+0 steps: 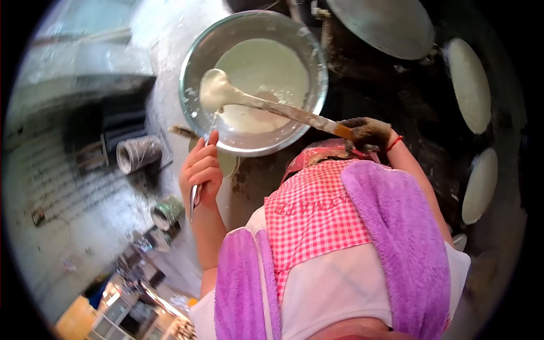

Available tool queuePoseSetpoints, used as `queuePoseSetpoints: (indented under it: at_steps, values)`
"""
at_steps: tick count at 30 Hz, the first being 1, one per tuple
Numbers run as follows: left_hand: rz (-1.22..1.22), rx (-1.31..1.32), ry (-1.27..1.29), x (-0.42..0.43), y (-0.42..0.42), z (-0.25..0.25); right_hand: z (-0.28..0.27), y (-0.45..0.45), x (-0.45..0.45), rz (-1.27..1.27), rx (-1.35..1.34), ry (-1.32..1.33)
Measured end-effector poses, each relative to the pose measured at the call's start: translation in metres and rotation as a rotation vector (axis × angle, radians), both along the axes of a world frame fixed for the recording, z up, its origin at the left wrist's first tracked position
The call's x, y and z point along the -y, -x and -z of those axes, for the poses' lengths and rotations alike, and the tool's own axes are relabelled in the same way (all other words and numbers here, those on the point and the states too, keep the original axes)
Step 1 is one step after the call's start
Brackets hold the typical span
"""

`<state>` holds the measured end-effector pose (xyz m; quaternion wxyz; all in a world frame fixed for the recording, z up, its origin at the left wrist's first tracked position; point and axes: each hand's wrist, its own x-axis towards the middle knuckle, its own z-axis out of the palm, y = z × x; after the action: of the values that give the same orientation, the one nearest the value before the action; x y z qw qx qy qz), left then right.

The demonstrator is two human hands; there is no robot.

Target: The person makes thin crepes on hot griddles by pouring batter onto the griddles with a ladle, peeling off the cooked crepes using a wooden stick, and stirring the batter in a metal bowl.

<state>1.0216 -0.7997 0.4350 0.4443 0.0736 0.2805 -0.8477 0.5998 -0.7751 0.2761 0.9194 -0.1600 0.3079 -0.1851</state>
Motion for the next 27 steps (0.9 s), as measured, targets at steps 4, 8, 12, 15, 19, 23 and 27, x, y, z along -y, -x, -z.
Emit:
queuePoseSetpoints:
  at_steps: [4,8,12,15,19,23,27]
  values:
    - [0.025,0.239,0.382,0.020,0.060,-0.020,-0.039,0.069,-0.048,0.417,-0.244,0.078]
    - [0.384,1.268,0.950,0.068,0.194,-0.022,-0.050,0.108,-0.057,0.983,-0.107,0.372]
    - [0.709,-0.204,0.305,0.136,0.300,-0.031,-0.045,0.148,-0.041,1.169,-0.273,0.332]
    - [0.788,-0.032,0.390,0.161,0.391,-0.012,-0.043,0.171,-0.038,1.289,-0.281,0.306]
    - [0.770,0.179,0.642,0.167,0.465,0.032,-0.050,0.190,-0.053,1.286,-0.416,0.369]
    - [0.637,0.957,0.788,0.136,0.511,0.039,-0.049,0.199,-0.055,1.155,-0.629,0.321]
    - [0.631,1.063,0.787,0.145,0.527,0.070,-0.017,0.183,-0.042,1.211,-0.635,0.195]
